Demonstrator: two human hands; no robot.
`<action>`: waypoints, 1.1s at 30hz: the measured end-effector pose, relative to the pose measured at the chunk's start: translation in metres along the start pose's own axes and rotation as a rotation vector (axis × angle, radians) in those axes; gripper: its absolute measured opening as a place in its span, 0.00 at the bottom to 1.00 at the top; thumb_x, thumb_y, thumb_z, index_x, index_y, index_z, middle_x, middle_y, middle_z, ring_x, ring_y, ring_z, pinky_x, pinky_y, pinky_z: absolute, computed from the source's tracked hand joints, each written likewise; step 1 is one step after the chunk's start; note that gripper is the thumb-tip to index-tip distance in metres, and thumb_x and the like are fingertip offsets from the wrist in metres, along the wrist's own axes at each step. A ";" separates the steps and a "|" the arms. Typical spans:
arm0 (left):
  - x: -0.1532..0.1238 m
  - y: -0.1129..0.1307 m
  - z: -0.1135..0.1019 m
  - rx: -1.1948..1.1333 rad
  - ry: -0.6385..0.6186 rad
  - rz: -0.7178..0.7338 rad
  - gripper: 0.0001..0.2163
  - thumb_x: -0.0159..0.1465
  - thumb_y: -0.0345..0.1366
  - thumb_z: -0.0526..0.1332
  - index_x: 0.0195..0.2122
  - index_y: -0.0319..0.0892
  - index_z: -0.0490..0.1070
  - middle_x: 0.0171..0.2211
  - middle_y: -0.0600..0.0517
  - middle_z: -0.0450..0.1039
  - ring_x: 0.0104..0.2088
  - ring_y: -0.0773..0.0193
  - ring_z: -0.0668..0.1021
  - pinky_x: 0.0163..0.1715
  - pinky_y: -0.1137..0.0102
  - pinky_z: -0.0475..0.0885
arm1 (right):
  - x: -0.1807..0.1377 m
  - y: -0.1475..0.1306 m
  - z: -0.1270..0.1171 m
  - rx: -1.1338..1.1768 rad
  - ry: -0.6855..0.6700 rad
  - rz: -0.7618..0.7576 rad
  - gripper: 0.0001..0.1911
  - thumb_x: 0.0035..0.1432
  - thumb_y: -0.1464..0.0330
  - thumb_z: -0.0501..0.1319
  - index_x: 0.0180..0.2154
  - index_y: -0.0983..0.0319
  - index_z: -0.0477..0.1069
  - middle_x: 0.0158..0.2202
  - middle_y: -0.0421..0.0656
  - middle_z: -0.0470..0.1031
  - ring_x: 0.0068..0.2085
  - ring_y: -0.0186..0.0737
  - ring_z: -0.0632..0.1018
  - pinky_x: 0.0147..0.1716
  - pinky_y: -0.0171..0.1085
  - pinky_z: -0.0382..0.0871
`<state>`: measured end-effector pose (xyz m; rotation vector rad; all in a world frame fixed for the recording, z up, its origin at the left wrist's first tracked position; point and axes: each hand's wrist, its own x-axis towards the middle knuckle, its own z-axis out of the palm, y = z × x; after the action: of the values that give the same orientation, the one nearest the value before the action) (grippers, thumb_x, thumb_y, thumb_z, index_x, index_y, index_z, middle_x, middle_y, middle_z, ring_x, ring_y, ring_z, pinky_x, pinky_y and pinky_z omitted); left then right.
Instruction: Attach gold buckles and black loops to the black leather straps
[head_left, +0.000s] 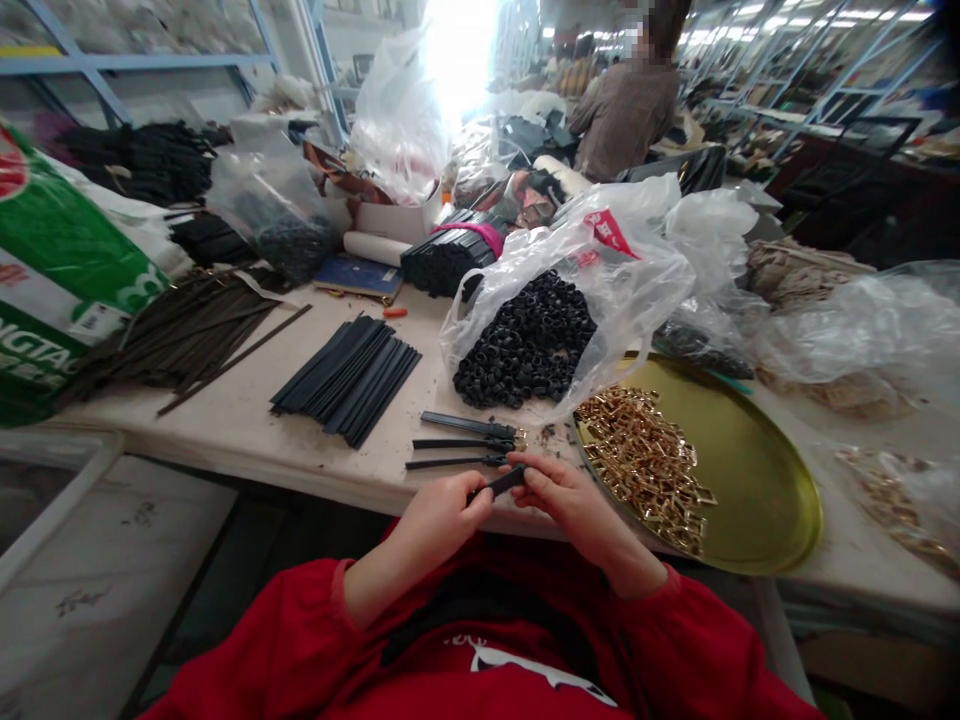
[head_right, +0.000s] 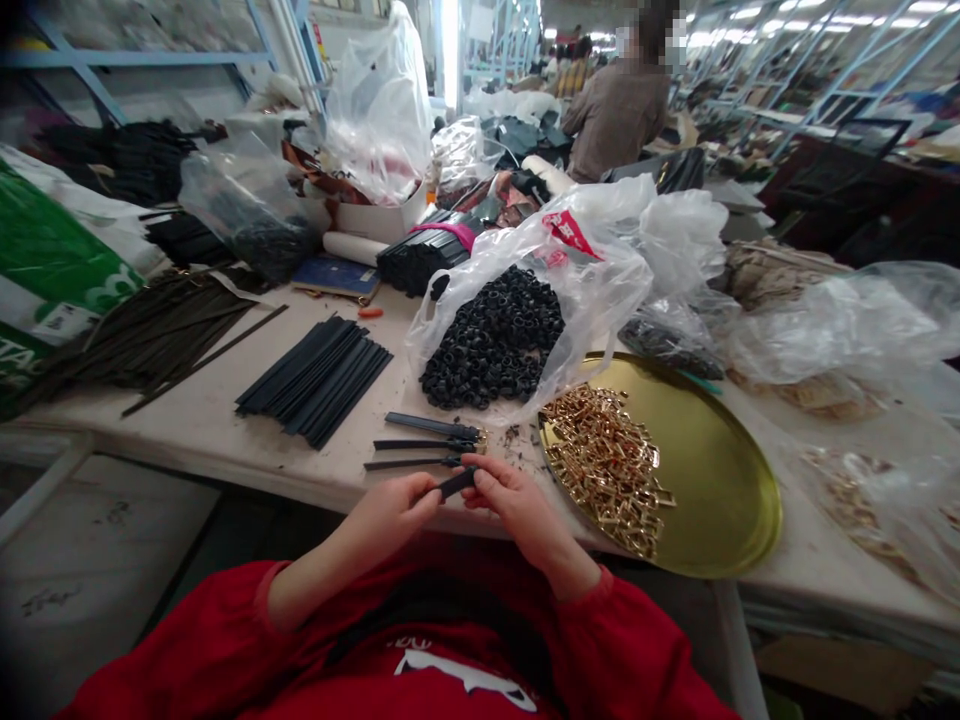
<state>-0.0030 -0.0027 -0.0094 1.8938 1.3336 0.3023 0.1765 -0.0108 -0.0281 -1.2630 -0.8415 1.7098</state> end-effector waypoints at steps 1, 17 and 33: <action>0.000 0.001 -0.001 0.015 -0.013 0.010 0.13 0.61 0.39 0.48 0.26 0.41 0.68 0.21 0.55 0.68 0.22 0.67 0.68 0.22 0.74 0.54 | -0.001 0.001 -0.001 -0.025 0.004 -0.024 0.17 0.47 0.62 0.63 0.41 0.62 0.72 0.30 0.40 0.75 0.27 0.30 0.74 0.32 0.34 0.69; -0.007 0.026 -0.013 0.130 -0.104 0.050 0.13 0.61 0.37 0.46 0.21 0.41 0.60 0.19 0.55 0.61 0.22 0.66 0.65 0.23 0.73 0.53 | -0.011 0.012 -0.006 -0.026 -0.023 -0.077 0.11 0.45 0.64 0.65 0.33 0.62 0.74 0.18 0.34 0.69 0.20 0.28 0.68 0.24 0.31 0.61; -0.024 0.032 0.003 -0.148 -0.137 0.078 0.13 0.60 0.40 0.48 0.29 0.41 0.68 0.22 0.53 0.68 0.24 0.65 0.70 0.26 0.72 0.62 | -0.036 0.014 0.007 0.096 -0.067 -0.062 0.12 0.43 0.64 0.67 0.30 0.64 0.70 0.16 0.33 0.68 0.18 0.27 0.66 0.21 0.29 0.59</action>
<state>0.0110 -0.0298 0.0167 1.8115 1.1180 0.2964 0.1721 -0.0496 -0.0242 -1.1105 -0.8192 1.7300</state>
